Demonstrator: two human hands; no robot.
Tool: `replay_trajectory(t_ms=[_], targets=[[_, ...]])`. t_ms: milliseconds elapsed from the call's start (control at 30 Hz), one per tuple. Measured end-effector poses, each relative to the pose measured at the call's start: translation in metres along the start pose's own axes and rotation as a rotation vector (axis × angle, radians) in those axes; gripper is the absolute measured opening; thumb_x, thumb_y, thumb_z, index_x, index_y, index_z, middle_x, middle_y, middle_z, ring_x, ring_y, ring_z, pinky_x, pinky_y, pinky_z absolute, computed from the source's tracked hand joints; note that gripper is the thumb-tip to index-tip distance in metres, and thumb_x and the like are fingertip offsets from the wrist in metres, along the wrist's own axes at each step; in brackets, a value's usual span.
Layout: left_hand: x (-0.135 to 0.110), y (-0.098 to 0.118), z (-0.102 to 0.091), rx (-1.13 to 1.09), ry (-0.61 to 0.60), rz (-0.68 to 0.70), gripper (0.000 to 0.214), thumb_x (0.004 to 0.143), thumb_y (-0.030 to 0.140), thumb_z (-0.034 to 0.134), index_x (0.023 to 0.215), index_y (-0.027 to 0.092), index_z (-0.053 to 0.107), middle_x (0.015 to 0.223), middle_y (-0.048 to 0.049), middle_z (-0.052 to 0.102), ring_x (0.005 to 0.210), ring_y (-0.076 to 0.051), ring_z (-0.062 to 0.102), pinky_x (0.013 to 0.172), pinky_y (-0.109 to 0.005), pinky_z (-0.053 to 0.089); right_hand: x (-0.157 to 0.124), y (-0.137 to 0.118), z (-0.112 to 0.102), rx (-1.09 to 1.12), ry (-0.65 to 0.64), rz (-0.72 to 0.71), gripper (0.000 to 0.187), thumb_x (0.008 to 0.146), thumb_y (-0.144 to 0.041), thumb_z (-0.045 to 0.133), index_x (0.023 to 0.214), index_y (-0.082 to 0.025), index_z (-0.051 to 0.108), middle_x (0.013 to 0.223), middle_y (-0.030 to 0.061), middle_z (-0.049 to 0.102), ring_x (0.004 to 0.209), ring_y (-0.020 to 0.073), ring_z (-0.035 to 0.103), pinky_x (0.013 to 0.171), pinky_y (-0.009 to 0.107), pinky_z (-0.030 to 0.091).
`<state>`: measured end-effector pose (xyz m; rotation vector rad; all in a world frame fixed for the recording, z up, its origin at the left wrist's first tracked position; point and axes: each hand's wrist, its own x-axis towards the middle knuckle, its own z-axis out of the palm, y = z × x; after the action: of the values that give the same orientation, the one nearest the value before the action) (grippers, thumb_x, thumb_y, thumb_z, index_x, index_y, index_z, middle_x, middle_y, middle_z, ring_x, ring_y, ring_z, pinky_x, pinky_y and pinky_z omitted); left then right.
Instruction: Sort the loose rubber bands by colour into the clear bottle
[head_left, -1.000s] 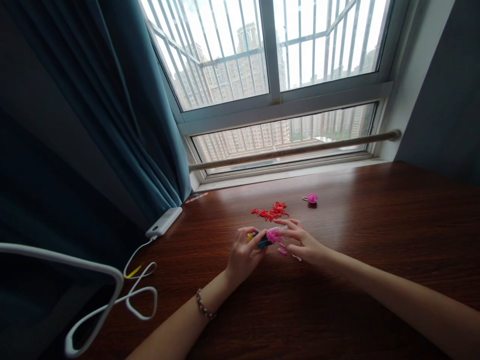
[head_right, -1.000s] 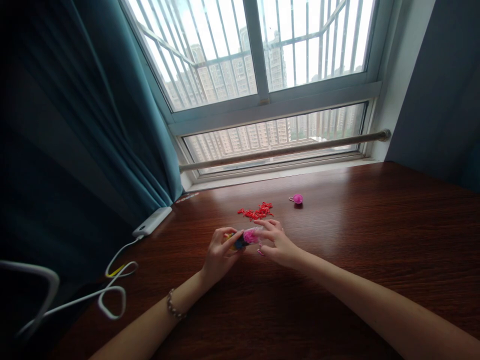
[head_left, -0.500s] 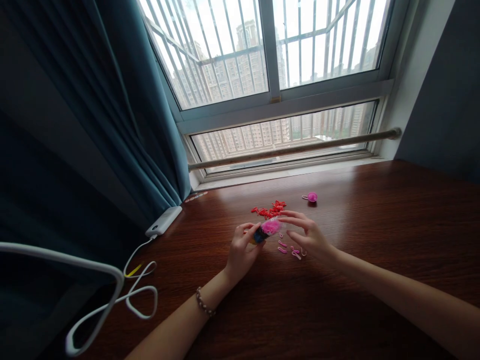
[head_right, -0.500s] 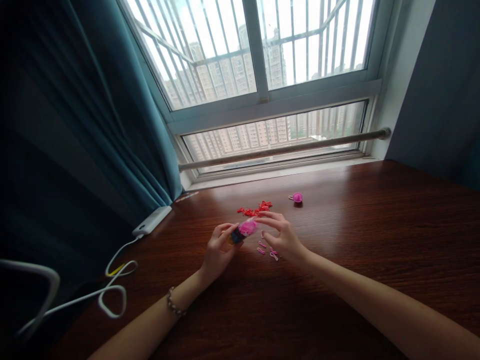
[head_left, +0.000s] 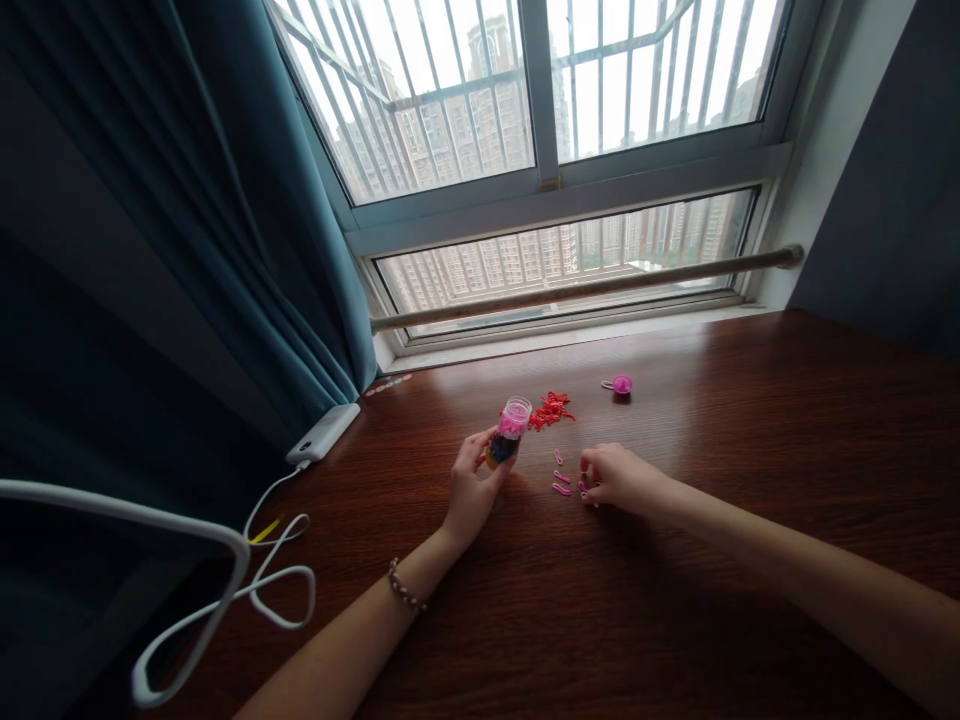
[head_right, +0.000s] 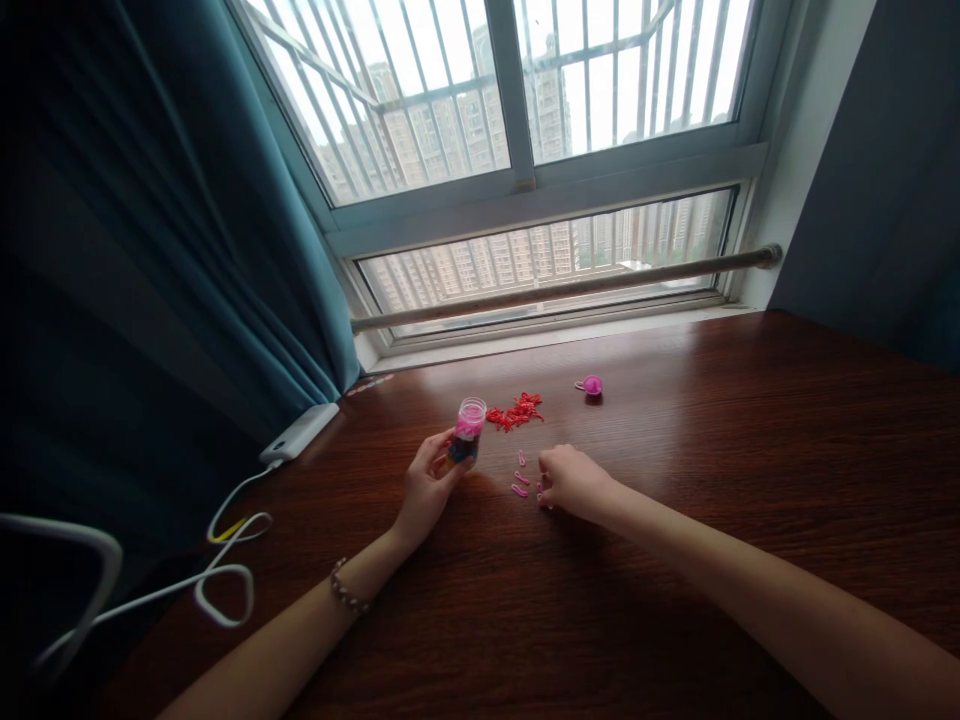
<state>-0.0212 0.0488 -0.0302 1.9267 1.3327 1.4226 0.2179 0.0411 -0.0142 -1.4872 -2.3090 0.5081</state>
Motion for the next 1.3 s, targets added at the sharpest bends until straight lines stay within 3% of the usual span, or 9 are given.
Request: replay_trajectory(t_ms=[67, 133, 333, 633, 867, 1100, 1200, 1300], targets=[[0.000, 0.003, 0.000, -0.010, -0.009, -0.002, 0.040, 0.074, 0.030, 0.061, 0.112, 0.023, 0.053, 0.111, -0.0056, 0.053, 0.102, -0.019, 0.053, 0.084, -0.031, 0.045, 0.001, 0.000, 0.005, 0.030, 0.007, -0.045, 0.007, 0.060, -0.013, 0.062, 0.064, -0.019, 0.062, 0.067, 0.0032, 0.063, 0.059, 0.0147, 0.055, 0.051, 0.021, 0.035], [-0.001, 0.005, 0.000, -0.018, -0.017, -0.005, 0.041, 0.073, 0.030, 0.061, 0.112, 0.023, 0.053, 0.110, -0.0057, 0.053, 0.102, -0.019, 0.053, 0.084, -0.031, 0.045, 0.002, -0.001, 0.008, 0.027, 0.020, -0.068, 0.009, 0.063, -0.010, 0.056, 0.061, -0.017, 0.062, 0.065, 0.0031, 0.063, 0.059, 0.0134, 0.055, 0.052, 0.021, 0.034], [-0.001, 0.007, 0.000, 0.009, -0.036, 0.014, 0.041, 0.074, 0.029, 0.061, 0.114, 0.023, 0.052, 0.110, -0.0061, 0.052, 0.102, -0.019, 0.052, 0.086, -0.031, 0.044, 0.003, -0.006, 0.009, 0.046, 0.086, -0.060, 0.008, 0.062, -0.013, 0.056, 0.057, -0.016, 0.062, 0.060, 0.0029, 0.063, 0.054, 0.0121, 0.053, 0.051, 0.021, 0.034], [-0.003, 0.009, -0.001, 0.215, -0.102, 0.185, 0.040, 0.074, 0.024, 0.060, 0.113, 0.026, 0.053, 0.109, -0.0051, 0.050, 0.101, -0.019, 0.050, 0.089, -0.034, 0.042, 0.003, -0.019, -0.014, 0.600, 0.519, -0.010, 0.014, 0.071, -0.028, 0.059, 0.074, -0.015, 0.063, 0.070, 0.0034, 0.066, 0.063, 0.0144, 0.060, 0.059, 0.024, 0.046], [-0.008, 0.009, -0.001, 0.355, -0.155, 0.376, 0.041, 0.076, 0.023, 0.058, 0.116, 0.028, 0.052, 0.109, -0.0061, 0.047, 0.102, -0.020, 0.047, 0.088, -0.038, 0.043, -0.003, -0.026, -0.015, 0.481, 0.510, -0.148, 0.009, 0.071, -0.024, 0.060, 0.068, -0.018, 0.066, 0.067, 0.0022, 0.066, 0.060, 0.0139, 0.059, 0.057, 0.023, 0.044], [-0.010, 0.014, -0.001, 0.379, -0.183, 0.444, 0.044, 0.076, 0.024, 0.059, 0.118, 0.028, 0.050, 0.107, -0.0063, 0.048, 0.100, -0.020, 0.046, 0.085, -0.037, 0.045, -0.007, -0.027, -0.009, 0.368, 0.591, -0.061, 0.008, 0.070, -0.026, 0.062, 0.070, -0.019, 0.057, 0.063, 0.0001, 0.066, 0.053, 0.0124, 0.056, 0.051, 0.021, 0.041], [-0.010, 0.014, 0.000, 0.354, -0.177, 0.420, 0.045, 0.075, 0.025, 0.060, 0.119, 0.027, 0.049, 0.107, -0.0062, 0.048, 0.099, -0.019, 0.047, 0.085, -0.036, 0.045, -0.010, -0.030, -0.013, 0.376, 0.465, -0.155, 0.006, 0.078, -0.025, 0.052, 0.080, -0.020, 0.053, 0.058, -0.0018, 0.064, 0.044, 0.0103, 0.052, 0.046, 0.020, 0.037], [-0.009, 0.012, -0.001, 0.325, -0.163, 0.374, 0.044, 0.075, 0.026, 0.060, 0.117, 0.026, 0.050, 0.107, -0.0060, 0.048, 0.098, -0.019, 0.048, 0.084, -0.034, 0.045, -0.012, -0.035, -0.019, 0.432, 0.269, -0.259, 0.017, 0.085, -0.024, 0.040, 0.102, -0.019, 0.042, 0.058, -0.0034, 0.064, 0.036, 0.0089, 0.047, 0.042, 0.019, 0.034]])
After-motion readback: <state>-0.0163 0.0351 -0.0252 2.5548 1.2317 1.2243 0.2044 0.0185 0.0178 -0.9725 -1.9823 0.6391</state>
